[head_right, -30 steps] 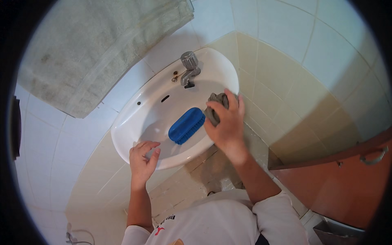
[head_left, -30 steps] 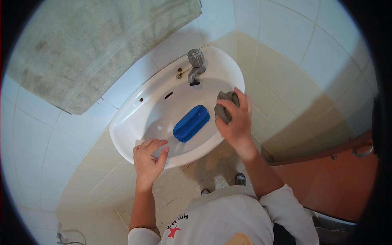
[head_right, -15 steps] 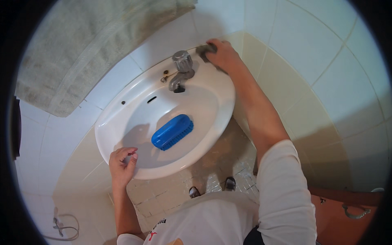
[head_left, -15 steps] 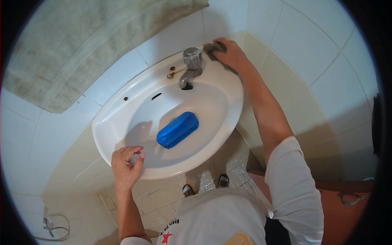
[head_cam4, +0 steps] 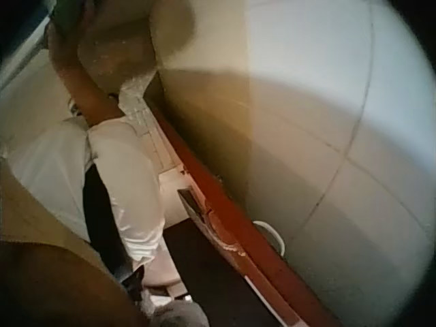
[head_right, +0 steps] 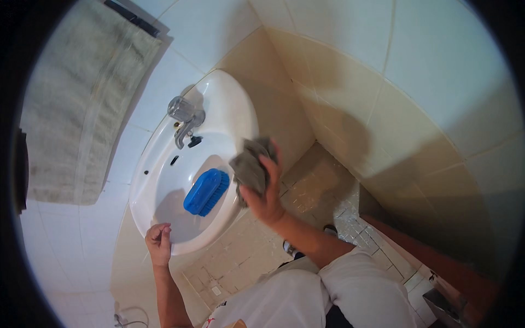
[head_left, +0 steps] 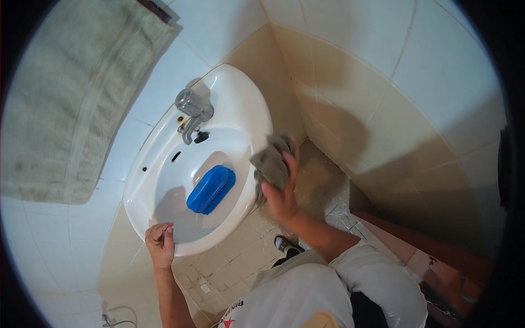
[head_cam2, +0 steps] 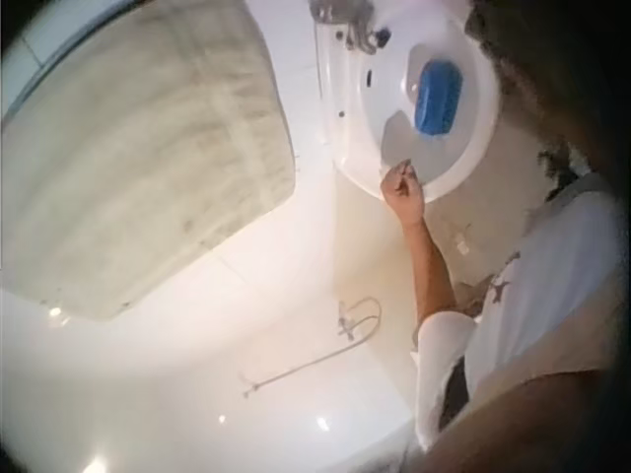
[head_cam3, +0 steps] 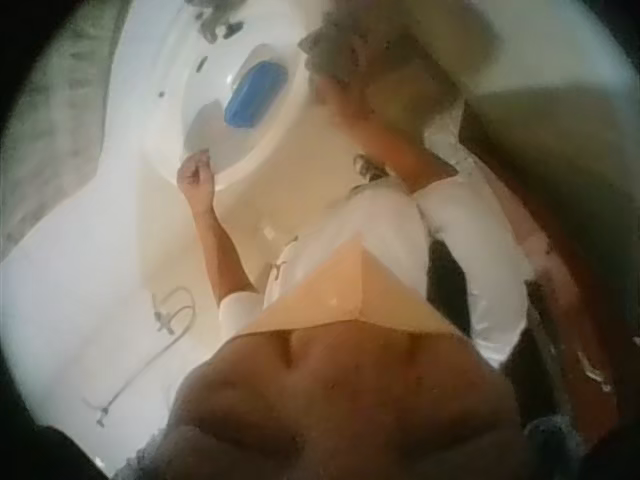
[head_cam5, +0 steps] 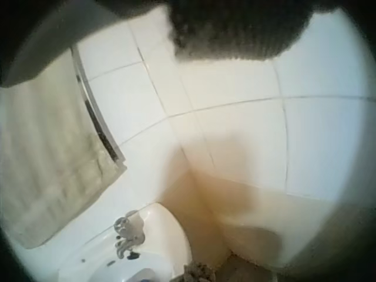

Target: The person scrubs a white sink with a blue brush and rinses it under running water. They then use a gray cloth to wipe the sink basin, faucet, and surrounding tiled walls, repeatedly rinsing and wringing the cloth to continue cleaning.

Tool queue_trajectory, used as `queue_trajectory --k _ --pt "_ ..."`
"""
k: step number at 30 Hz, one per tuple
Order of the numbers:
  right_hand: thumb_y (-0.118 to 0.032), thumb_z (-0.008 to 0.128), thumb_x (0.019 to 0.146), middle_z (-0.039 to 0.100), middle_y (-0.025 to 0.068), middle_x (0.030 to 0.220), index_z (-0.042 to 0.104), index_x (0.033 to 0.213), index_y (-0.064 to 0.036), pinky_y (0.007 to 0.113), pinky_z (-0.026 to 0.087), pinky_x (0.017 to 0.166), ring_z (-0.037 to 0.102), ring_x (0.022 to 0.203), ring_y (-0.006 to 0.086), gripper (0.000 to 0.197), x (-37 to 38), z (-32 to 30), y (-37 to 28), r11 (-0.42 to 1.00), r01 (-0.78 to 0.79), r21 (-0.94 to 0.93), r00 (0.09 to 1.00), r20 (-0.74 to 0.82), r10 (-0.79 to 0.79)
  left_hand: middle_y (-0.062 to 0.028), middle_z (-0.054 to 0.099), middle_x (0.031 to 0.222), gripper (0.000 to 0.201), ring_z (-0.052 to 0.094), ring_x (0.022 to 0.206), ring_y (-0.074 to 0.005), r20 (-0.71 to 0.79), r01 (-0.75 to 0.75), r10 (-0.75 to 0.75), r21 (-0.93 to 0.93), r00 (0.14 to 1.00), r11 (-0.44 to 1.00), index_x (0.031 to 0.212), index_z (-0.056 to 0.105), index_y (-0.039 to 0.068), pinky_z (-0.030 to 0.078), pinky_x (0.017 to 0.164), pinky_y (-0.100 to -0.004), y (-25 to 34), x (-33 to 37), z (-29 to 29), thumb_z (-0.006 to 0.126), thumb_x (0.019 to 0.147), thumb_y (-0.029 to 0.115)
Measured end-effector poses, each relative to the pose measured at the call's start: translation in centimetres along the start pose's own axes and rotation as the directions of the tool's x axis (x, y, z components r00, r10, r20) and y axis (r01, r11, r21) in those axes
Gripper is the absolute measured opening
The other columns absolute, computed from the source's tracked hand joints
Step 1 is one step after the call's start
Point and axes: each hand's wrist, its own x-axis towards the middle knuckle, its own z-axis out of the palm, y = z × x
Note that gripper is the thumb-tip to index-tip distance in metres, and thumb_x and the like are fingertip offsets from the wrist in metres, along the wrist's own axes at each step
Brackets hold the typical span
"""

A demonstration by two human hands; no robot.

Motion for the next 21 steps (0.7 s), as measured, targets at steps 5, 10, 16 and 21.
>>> queue_trajectory --k 5,10,16,21 --pt "-0.037 0.046 0.096 0.044 0.0147 0.139 0.041 0.134 -0.0014 0.036 0.035 0.106 0.044 0.126 0.0246 0.052 -0.3 0.1 5.3 0.763 -0.467 0.447 0.852 -0.005 0.524 -0.0072 0.066 0.082 0.008 0.055 0.087 -0.0238 0.025 -0.012 0.011 0.040 1.000 0.999 0.086 0.070 0.005 0.044 0.081 -0.0338 0.5 -0.3 -0.1 0.065 0.085 0.011" --pt "-0.046 0.057 0.089 0.066 0.0073 0.109 0.062 0.119 -0.0059 0.032 0.046 0.091 0.061 0.100 0.0194 0.050 12.7 1.2 10.5 0.324 -0.779 0.537 0.565 0.378 0.733 -0.0074 0.064 0.079 0.012 0.057 0.079 -0.0180 -0.011 -0.042 0.042 -0.006 0.999 0.999 0.085 0.067 0.001 0.045 0.075 -0.0306 0.2 -0.6 0.2 0.061 0.089 0.010" --pt "-0.050 0.056 0.088 0.064 0.0083 0.114 0.060 0.120 -0.0065 0.037 0.046 0.092 0.059 0.103 0.0218 0.054 14.8 2.0 11.6 0.262 -0.816 0.515 0.487 0.370 0.791 -0.0073 0.063 0.080 0.012 0.056 0.080 -0.0178 0.011 -0.041 0.041 0.019 0.999 0.999 0.085 0.066 0.001 0.045 0.075 -0.0303 0.9 0.2 0.1 0.059 0.090 0.009" --pt "-0.059 0.041 0.093 0.049 0.0066 0.139 0.044 0.139 -0.0075 0.038 0.035 0.107 0.046 0.126 0.0219 0.069 1.3 0.6 7.4 0.036 -0.772 0.634 0.369 0.402 0.838 -0.0074 0.063 0.080 0.013 0.056 0.082 -0.0185 0.017 0.017 -0.018 0.037 1.000 0.999 0.085 0.066 0.001 0.044 0.077 -0.0312 0.5 -0.6 0.2 0.057 0.090 0.008"
